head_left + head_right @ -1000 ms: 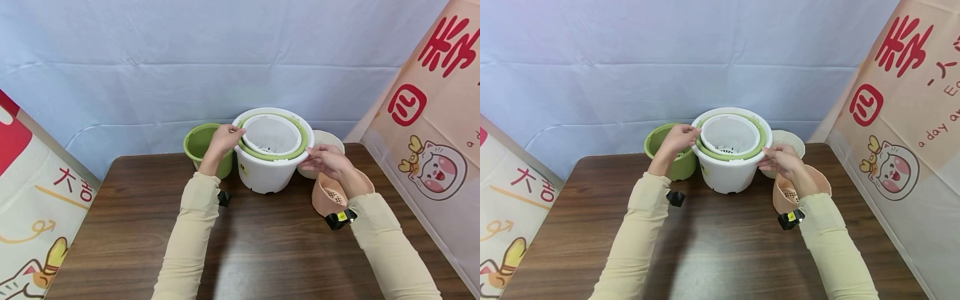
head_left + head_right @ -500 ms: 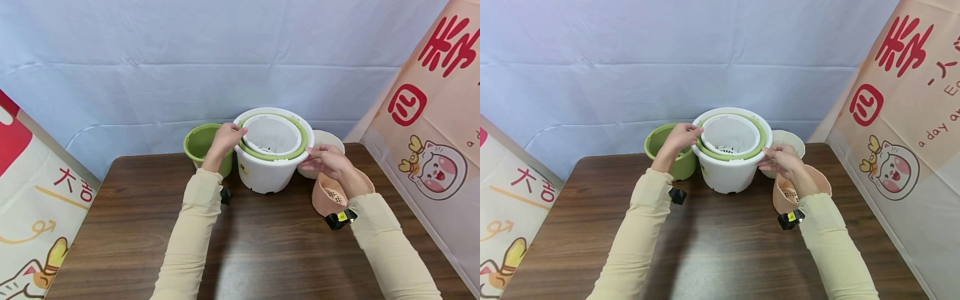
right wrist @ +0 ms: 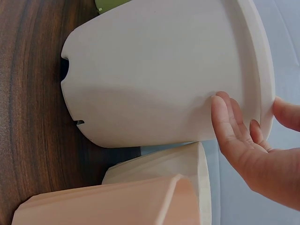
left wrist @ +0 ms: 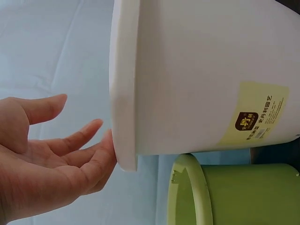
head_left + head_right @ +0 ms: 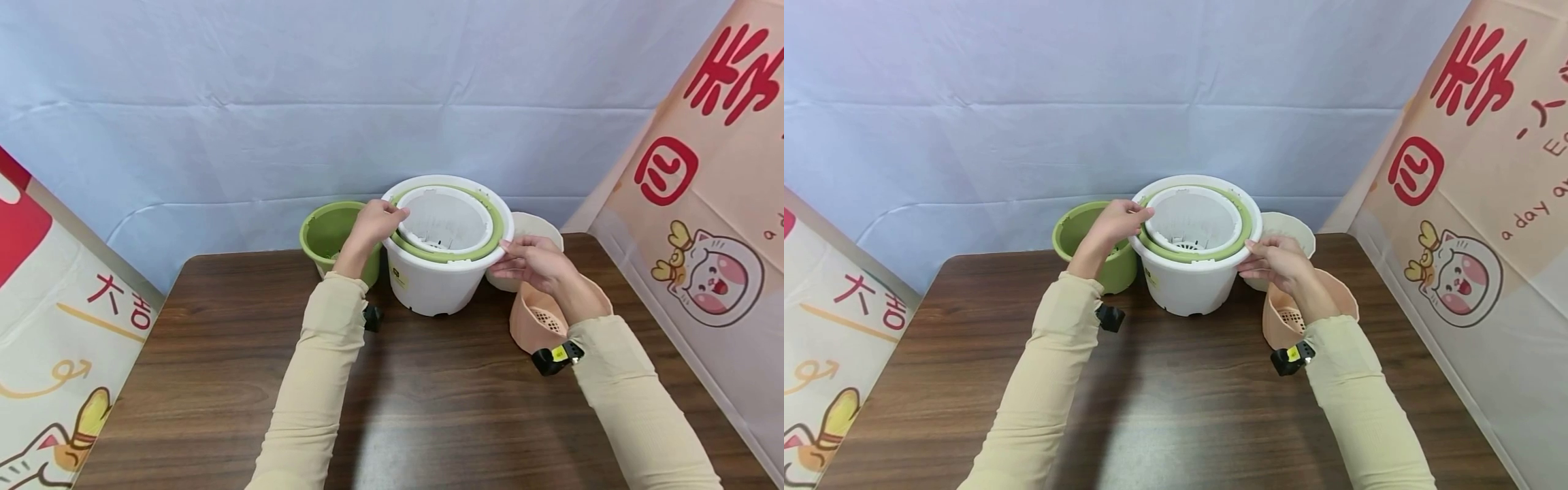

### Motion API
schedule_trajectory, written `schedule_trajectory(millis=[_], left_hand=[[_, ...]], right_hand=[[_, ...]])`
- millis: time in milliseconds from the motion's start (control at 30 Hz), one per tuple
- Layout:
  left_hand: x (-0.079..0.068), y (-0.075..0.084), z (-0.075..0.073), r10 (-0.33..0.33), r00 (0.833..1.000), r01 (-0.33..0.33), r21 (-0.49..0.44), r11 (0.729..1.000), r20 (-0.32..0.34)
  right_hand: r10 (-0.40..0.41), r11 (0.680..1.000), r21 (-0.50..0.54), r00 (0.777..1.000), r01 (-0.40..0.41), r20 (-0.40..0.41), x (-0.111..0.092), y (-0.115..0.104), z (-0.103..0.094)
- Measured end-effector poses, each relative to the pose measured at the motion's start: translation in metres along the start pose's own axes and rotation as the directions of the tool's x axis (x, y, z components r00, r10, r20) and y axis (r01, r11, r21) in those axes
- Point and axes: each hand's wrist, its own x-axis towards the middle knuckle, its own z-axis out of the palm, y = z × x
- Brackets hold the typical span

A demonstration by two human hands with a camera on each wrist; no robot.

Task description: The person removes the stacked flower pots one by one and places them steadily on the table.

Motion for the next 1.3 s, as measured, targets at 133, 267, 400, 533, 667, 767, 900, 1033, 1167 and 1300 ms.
schedule_trajectory(millis=[133,267,400,533,667,767,900,1033,1167,1300], left_hand=[[0.0007,-0.0002,0.0006,-0.006,1.0,0.006,-0.033,0.999,0.009],[0.0015,-0.0015,0.0017,-0.009,1.0,0.01,-0.076,0.997,0.001],[0.0026,-0.0024,0.0034,-0.018,1.0,0.017,-0.094,0.995,-0.01],[0.0037,-0.0025,0.0048,-0.032,0.999,0.031,-0.095,0.995,-0.017],[0.0036,-0.0018,0.005,-0.037,0.999,0.035,-0.082,0.996,-0.019],[0.0029,-0.0005,0.0045,-0.03,0.999,0.029,-0.049,0.998,-0.013],[0.0031,0.0002,0.0039,-0.02,1.0,0.02,-0.015,1.0,0.016],[0.0032,-0.0005,0.0021,-0.03,0.999,0.032,-0.047,0.998,0.033],[0.0029,-0.0006,0.0004,-0.042,0.998,0.045,-0.097,0.994,0.037],[0.0024,0.0004,0.0001,-0.035,0.998,0.042,-0.129,0.991,0.051]], right_hand=[[0.0,1.0,-0.003,1.0,0.0,0.003,-0.0004,-0.0002,-0.0004],[-0.002,1.0,-0.001,1.0,0.002,0.007,-0.0006,-0.0002,-0.0011],[-0.002,1.0,0.006,1.0,0.002,0.009,-0.0003,0.0002,-0.0012],[-0.003,1.0,-0.002,1.0,0.003,0.009,-0.0005,0.0003,-0.0008],[-0.003,1.0,-0.005,1.0,0.003,0.01,-0.0008,-0.0001,-0.0005],[-0.004,1.0,-0.004,1.0,0.005,0.012,-0.0005,0.0,-0.0006],[-0.008,1.0,-0.006,1.0,0.008,0.013,-0.0002,0.0004,-0.0006],[-0.007,1.0,-0.01,1.0,0.007,0.013,-0.0002,0.0004,-0.0003],[-0.005,1.0,-0.016,1.0,0.006,0.013,-0.0004,0.0001,-0.0001],[-0.003,1.0,-0.012,1.0,0.003,0.009,-0.0004,0.0002,0.0]])
